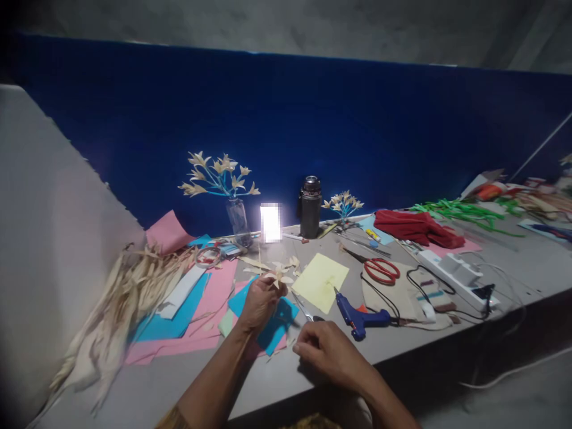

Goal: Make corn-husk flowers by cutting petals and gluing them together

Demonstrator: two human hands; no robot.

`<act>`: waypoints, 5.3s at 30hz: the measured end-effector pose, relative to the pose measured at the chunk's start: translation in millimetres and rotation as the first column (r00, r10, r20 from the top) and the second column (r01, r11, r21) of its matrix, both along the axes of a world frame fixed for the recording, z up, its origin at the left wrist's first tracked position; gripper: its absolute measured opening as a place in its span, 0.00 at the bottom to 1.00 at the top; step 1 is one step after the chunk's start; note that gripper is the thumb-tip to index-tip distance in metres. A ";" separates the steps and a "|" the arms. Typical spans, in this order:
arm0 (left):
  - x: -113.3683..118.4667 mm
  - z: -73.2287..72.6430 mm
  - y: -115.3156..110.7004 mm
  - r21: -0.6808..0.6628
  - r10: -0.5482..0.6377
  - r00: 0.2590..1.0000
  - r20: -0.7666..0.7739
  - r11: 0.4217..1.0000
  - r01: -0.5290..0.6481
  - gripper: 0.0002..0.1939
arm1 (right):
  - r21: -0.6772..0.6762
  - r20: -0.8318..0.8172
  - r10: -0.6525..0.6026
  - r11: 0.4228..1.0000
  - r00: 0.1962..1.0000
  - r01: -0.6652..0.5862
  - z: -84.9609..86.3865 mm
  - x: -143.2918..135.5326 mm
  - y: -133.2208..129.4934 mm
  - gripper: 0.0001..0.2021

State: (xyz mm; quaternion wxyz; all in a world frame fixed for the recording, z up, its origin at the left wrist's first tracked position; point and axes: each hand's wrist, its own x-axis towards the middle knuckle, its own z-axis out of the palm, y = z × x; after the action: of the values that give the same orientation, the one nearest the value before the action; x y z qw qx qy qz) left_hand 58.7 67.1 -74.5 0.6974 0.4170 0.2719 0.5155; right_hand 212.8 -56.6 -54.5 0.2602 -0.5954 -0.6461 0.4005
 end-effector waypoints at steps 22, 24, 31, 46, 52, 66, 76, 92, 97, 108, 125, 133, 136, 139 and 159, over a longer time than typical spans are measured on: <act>-0.2 1.7 -3.8 -0.037 -0.011 0.999 -0.047 0.999 0.010 0.17 | 0.643 0.112 -0.087 0.766 0.990 -0.005 -84.6 -19.2 4.4 0.10; -0.1 0.8 -2.8 -0.044 -0.007 0.999 -0.046 0.999 0.005 0.17 | 0.634 0.093 -0.085 0.773 0.992 0.007 -80.6 -19.3 2.9 0.10; 2.8 -0.1 -0.7 -0.074 0.048 0.999 -0.006 0.996 -0.049 0.19 | 0.656 0.091 -0.046 0.754 0.995 -0.025 -68.3 -19.4 -2.6 0.10; 3.7 3.7 -5.4 -0.044 0.058 0.986 -0.154 0.997 -0.065 0.12 | 0.656 0.137 -0.079 0.754 0.987 -0.031 -68.8 -18.7 -3.9 0.12; 3.1 4.3 -3.9 0.019 0.055 0.988 -0.144 0.998 -0.053 0.15 | 0.588 0.097 -0.058 0.809 0.994 -0.010 -63.9 -21.3 -12.5 0.12; -4.0 -0.7 13.8 -0.129 0.251 0.966 0.061 0.962 -0.241 0.19 | 0.066 0.612 0.088 0.985 0.786 -0.161 71.1 72.8 140.1 0.08; -9.1 0.8 16.2 -0.166 0.230 0.972 0.049 0.961 -0.219 0.21 | 0.070 0.720 0.064 0.984 0.691 -0.164 14.0 22.8 210.4 0.10; -4.6 15.0 0.5 -0.148 -0.005 0.991 0.136 0.989 0.026 0.14 | -0.024 0.122 0.076 0.997 0.990 -0.074 60.3 53.1 157.3 0.11; -4.8 17.0 -2.1 -0.152 -0.081 0.970 0.230 0.981 0.118 0.17 | -0.162 -0.239 0.078 0.980 0.968 -0.119 63.0 37.6 116.8 0.09; -13.7 0.6 18.1 -0.274 0.105 0.951 0.289 0.962 -0.023 0.18 | -0.013 0.008 -0.086 0.996 0.996 0.086 34.1 44.8 194.5 0.06; -0.4 2.8 -0.3 -0.134 -0.106 0.982 0.155 0.983 0.127 0.20 | -0.211 -0.344 -0.061 0.977 0.937 -0.014 63.4 24.2 99.9 0.11; 4.7 6.5 -8.0 -0.071 -0.088 0.992 0.088 0.993 0.094 0.22 | -0.256 -0.351 -0.077 0.967 0.933 -0.017 62.3 23.2 89.4 0.11; 4.8 8.3 -8.2 -0.082 -0.088 0.988 0.130 0.992 0.099 0.22 | -0.265 -0.397 -0.057 0.963 0.916 -0.054 58.9 27.0 82.1 0.11; 4.0 8.9 -7.0 -0.089 -0.086 0.981 0.174 0.991 0.102 0.22 | -0.222 -0.375 -0.077 0.975 0.924 -0.009 56.4 32.7 74.4 0.11; 0.5 20.8 -13.7 -0.080 -0.079 0.996 0.030 0.993 0.081 0.15 | -0.065 -0.706 -0.346 0.900 0.618 0.430 30.0 4.9 54.4 0.16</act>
State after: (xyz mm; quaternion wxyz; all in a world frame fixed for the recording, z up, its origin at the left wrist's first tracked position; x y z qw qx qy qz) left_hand 59.2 53.4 -53.7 0.7374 0.3920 0.2665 0.4811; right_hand 217.6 -2.1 -24.5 0.5988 -0.5075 -0.3746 0.4936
